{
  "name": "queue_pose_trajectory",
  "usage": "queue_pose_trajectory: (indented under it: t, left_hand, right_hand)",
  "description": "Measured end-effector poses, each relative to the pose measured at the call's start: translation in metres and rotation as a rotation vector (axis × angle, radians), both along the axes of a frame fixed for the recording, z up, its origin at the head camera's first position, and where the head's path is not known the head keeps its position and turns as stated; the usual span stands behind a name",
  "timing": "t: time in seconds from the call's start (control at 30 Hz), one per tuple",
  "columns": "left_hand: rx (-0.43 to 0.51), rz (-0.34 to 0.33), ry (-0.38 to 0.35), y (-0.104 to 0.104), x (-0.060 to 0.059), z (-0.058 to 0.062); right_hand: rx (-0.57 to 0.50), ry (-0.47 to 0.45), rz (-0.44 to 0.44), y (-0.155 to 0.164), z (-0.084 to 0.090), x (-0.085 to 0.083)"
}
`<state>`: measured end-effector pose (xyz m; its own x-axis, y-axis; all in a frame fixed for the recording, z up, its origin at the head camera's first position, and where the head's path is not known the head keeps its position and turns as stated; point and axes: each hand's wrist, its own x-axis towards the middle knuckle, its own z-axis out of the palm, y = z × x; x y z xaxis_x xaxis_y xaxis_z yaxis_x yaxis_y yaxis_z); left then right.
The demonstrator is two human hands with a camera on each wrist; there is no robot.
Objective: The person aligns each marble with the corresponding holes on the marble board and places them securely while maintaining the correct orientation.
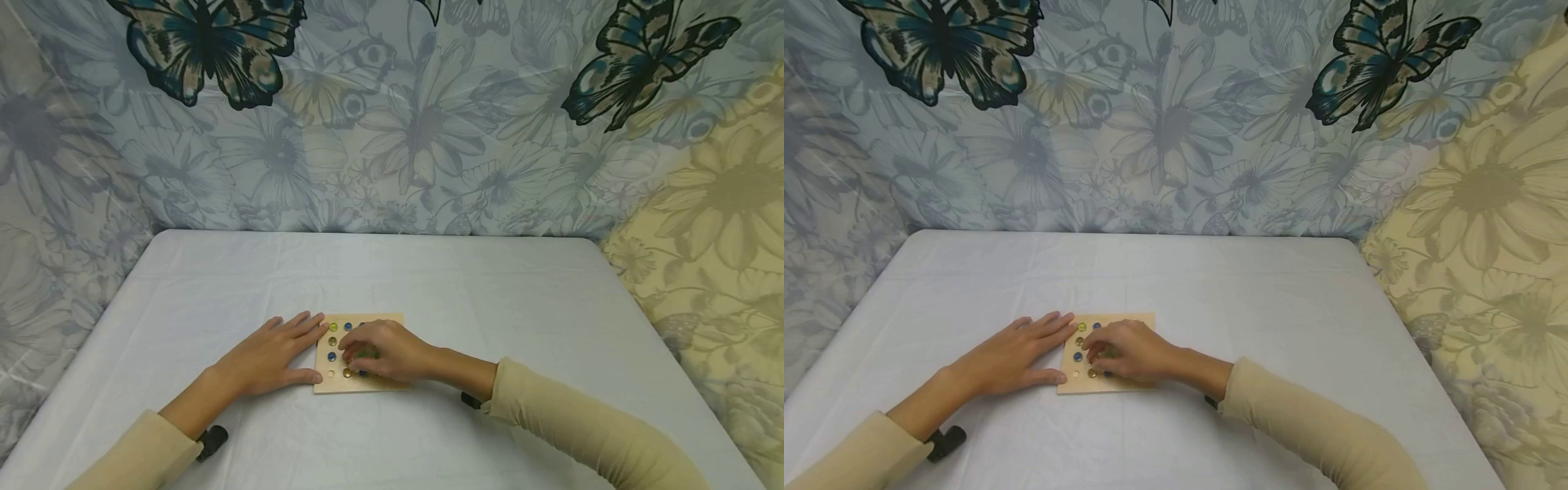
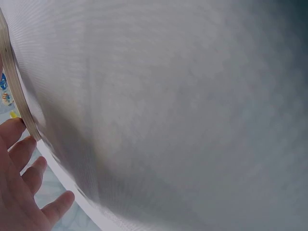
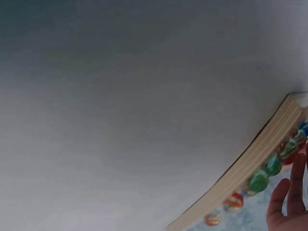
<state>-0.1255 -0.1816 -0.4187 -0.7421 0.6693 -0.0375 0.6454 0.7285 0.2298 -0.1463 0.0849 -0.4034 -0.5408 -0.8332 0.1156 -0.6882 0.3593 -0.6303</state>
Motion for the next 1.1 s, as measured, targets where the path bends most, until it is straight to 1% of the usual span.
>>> queue_pose_trajectory:
  t: [0.17, 0.23, 0.43, 0.63, 0.83, 0.93, 1.1]
  left_hand:
    - [0.007, -0.009, 0.011, 0.0, -0.002, 0.001]
    - [0.008, -0.012, 0.013, 0.0, -0.002, 0.0]
    - [0.004, -0.015, -0.007, 0.001, -0.003, -0.002]
    - [-0.001, -0.015, 0.001, 0.001, -0.003, -0.002]
    - [0.007, -0.016, 0.008, 0.001, -0.002, -0.002]
    - [0.007, -0.015, 0.014, 0.001, -0.002, -0.002]
    - [0.011, -0.015, 0.013, 0.001, -0.002, -0.002]
  right_hand:
    - [-0.007, 0.069, 0.045, -0.01, -0.001, 0.004]
    - [-0.001, 0.083, 0.054, -0.014, -0.001, 0.006]
    - [0.059, 0.106, 0.08, -0.021, -0.003, 0.01]
    - [0.109, 0.137, 0.071, -0.024, -0.003, 0.009]
    - [0.121, 0.126, 0.051, -0.025, -0.003, 0.008]
    - [0.115, 0.112, 0.054, -0.026, -0.004, 0.006]
    - [0.104, 0.116, 0.059, -0.024, -0.002, 0.005]
